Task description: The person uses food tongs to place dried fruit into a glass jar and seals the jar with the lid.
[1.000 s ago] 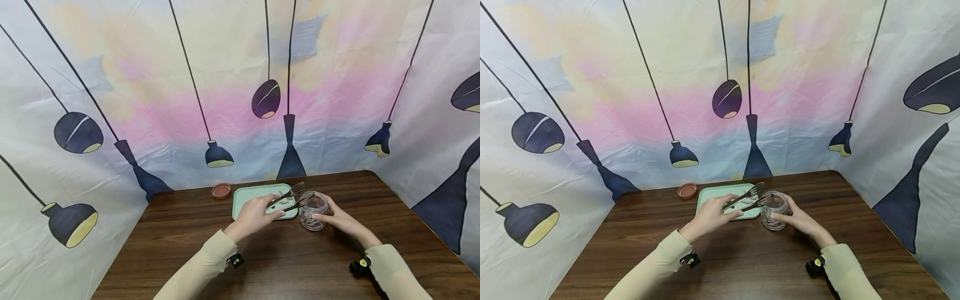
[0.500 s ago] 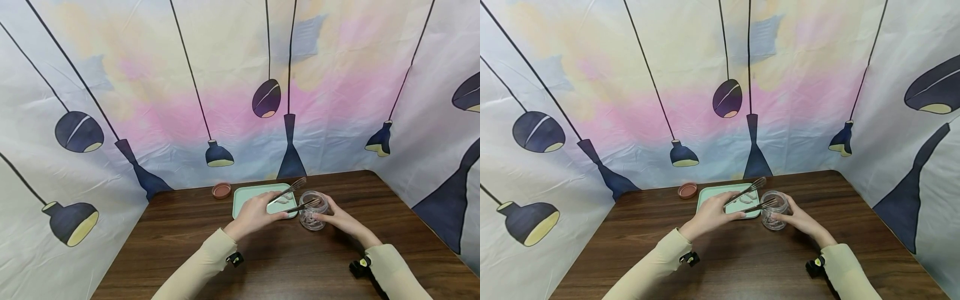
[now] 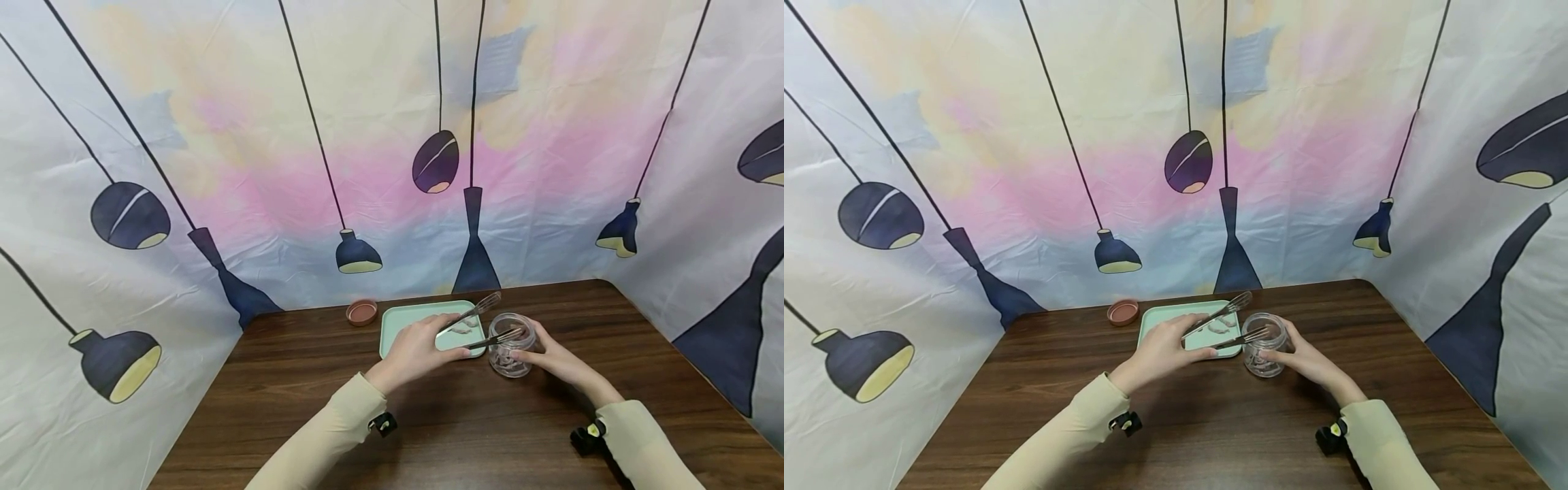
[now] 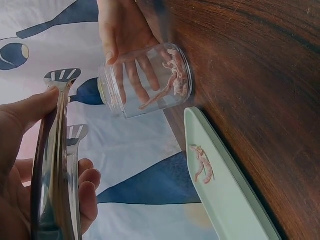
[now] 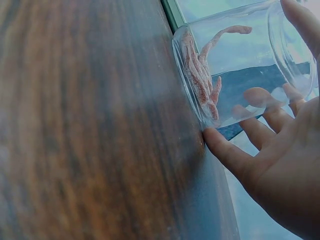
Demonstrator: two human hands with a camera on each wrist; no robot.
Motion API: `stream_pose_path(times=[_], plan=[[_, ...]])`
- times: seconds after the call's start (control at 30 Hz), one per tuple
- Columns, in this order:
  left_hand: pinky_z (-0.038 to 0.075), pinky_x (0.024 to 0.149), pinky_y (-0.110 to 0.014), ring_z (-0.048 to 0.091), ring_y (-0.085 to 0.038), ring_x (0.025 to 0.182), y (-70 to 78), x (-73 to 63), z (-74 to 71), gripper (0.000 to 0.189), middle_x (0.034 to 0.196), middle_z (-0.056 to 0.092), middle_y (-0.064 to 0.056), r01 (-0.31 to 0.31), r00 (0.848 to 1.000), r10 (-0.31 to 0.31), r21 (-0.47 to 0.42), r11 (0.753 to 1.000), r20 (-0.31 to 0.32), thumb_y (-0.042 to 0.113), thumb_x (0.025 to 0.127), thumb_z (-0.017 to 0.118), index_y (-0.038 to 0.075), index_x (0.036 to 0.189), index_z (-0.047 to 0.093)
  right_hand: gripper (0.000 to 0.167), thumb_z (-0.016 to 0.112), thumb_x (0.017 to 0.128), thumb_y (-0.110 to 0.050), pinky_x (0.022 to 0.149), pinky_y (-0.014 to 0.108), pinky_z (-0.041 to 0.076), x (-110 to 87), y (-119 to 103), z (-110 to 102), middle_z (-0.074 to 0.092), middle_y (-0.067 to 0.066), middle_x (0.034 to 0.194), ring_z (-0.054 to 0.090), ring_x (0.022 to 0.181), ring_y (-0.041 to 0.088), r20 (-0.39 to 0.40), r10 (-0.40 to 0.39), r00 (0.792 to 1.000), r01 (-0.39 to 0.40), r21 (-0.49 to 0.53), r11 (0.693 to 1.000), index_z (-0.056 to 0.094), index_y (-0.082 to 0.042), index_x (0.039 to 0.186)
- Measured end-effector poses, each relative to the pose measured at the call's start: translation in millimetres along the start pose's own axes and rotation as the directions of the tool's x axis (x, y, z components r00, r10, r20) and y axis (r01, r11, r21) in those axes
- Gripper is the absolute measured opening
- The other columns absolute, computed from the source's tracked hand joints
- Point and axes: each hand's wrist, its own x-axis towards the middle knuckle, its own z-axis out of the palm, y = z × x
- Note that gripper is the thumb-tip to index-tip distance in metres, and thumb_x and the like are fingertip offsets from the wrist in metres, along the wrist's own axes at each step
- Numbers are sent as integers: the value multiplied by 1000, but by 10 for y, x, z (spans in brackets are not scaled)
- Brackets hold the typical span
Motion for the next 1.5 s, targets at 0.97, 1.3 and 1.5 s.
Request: stream_pose_path(times=[0.97,1.3,1.5], plan=[[54,87,-45,64,-24,117,-310,140,-409,72,143,58,-1,103,992,-104,-19,995,-75,59,90,69,23,149,51,83,68,99,-27,107,65,29,44,66,45,28,23,159,23,146,44,20,-82,996,81,61,995,15,-16,161],[54,85,-47,66,-27,110,-492,132,-448,72,138,61,-5,187,976,-194,-80,979,-101,58,89,71,19,147,53,83,67,99,-27,106,68,27,33,70,34,26,21,160,19,147,45,13,-78,997,78,59,995,14,-18,161],[53,89,-49,63,-28,116,-580,125,-436,71,138,61,-6,223,967,-233,-100,970,-105,55,88,73,19,147,54,83,68,98,-26,106,67,28,11,102,42,29,22,159,21,146,45,8,-77,997,77,54,996,15,-14,161]])
